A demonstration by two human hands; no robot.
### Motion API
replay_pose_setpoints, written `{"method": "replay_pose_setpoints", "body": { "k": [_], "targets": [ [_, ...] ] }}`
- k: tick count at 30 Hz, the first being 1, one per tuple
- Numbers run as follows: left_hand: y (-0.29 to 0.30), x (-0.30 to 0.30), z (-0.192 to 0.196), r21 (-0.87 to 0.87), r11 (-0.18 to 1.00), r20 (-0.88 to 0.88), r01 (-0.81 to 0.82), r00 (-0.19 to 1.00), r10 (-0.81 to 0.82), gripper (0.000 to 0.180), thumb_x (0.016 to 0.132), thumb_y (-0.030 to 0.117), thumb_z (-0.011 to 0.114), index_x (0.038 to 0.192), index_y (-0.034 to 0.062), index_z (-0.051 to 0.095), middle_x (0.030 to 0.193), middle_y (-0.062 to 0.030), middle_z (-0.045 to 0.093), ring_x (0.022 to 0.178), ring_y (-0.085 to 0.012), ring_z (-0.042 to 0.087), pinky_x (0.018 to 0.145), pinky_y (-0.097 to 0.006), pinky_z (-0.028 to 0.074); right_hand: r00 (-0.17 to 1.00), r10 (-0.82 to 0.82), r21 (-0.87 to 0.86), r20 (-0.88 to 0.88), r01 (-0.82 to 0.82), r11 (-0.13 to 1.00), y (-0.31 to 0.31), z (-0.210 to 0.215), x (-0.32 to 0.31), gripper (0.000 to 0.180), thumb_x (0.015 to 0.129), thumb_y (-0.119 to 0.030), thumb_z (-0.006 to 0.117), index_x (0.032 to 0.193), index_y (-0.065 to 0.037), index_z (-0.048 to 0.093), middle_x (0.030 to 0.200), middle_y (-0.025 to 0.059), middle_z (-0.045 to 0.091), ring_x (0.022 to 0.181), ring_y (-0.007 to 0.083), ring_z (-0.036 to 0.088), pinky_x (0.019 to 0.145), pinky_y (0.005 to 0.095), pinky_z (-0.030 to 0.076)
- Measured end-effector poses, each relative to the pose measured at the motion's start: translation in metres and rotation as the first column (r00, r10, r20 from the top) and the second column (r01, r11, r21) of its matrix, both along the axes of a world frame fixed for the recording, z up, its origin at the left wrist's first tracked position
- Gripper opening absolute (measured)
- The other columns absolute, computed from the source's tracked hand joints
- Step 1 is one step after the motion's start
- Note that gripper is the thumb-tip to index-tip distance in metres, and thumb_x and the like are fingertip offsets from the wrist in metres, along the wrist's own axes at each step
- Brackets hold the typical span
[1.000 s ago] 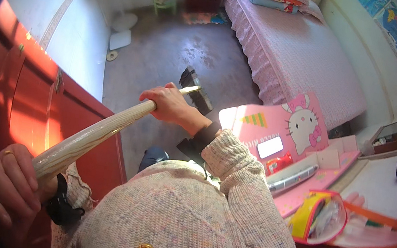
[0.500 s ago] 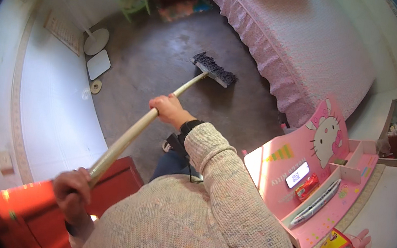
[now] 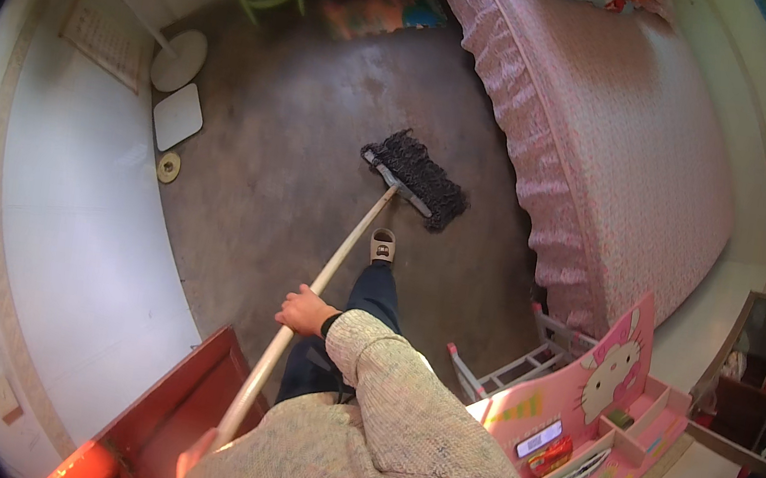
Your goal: The person mops a concrete floor in a garage-like area, then rinses the mop in a metal basin and continues mopping into a bedroom. They move a package of diapers to access the area under it.
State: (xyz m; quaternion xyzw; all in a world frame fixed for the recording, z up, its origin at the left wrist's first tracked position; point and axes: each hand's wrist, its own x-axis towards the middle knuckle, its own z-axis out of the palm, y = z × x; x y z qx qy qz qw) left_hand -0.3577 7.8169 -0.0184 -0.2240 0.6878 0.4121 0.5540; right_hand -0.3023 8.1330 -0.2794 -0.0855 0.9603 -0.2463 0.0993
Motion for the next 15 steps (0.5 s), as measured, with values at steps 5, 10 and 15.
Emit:
{"method": "replay_pose_setpoints", "body": {
  "k": [5,10,15],
  "targets": [
    [0.103,0.017,-0.093,0.05,0.997,0.056,-0.063,0.997,0.06,0.046,0.093,0.023,0.051,0.134,0.0051,0.041,0.102,-0.0108,0.063,0.089,-0.0136,0.058,0.079,-0.029,0.047,0.995,-0.081,0.109,0.064,0.074,0.991,0.141,-0.041,-0.005,0.004,0.072,-0.022,0.059,0.072,-0.022,0.063,0.078,-0.003,0.059,0.087,0.0181,0.056,0.074,0.0398,0.041],
    [0.326,-0.046,-0.117,0.152,0.79,-0.289,0.593,0.791,-0.539,0.053,0.082,0.004,0.054,0.134,0.0011,0.038,0.099,-0.0133,0.064,0.09,-0.0186,0.062,0.084,-0.028,0.045,0.956,-0.294,0.266,0.004,0.282,0.922,0.333,-0.089,-0.043,0.006,0.07,-0.018,0.06,0.076,-0.02,0.06,0.081,-0.0005,0.056,0.086,0.0193,0.055,0.068,0.0377,0.044],
    [0.548,-0.097,-0.169,0.179,0.665,-0.463,0.725,0.659,-0.593,0.057,0.085,0.016,0.059,0.137,0.007,0.036,0.088,-0.0139,0.063,0.07,-0.0142,0.061,0.068,-0.027,0.049,0.779,-0.623,0.479,-0.077,0.577,0.662,0.514,-0.101,-0.074,0.015,0.077,-0.016,0.055,0.091,-0.018,0.059,0.096,-0.0007,0.055,0.102,0.0185,0.054,0.07,0.041,0.047]
  ]
}}
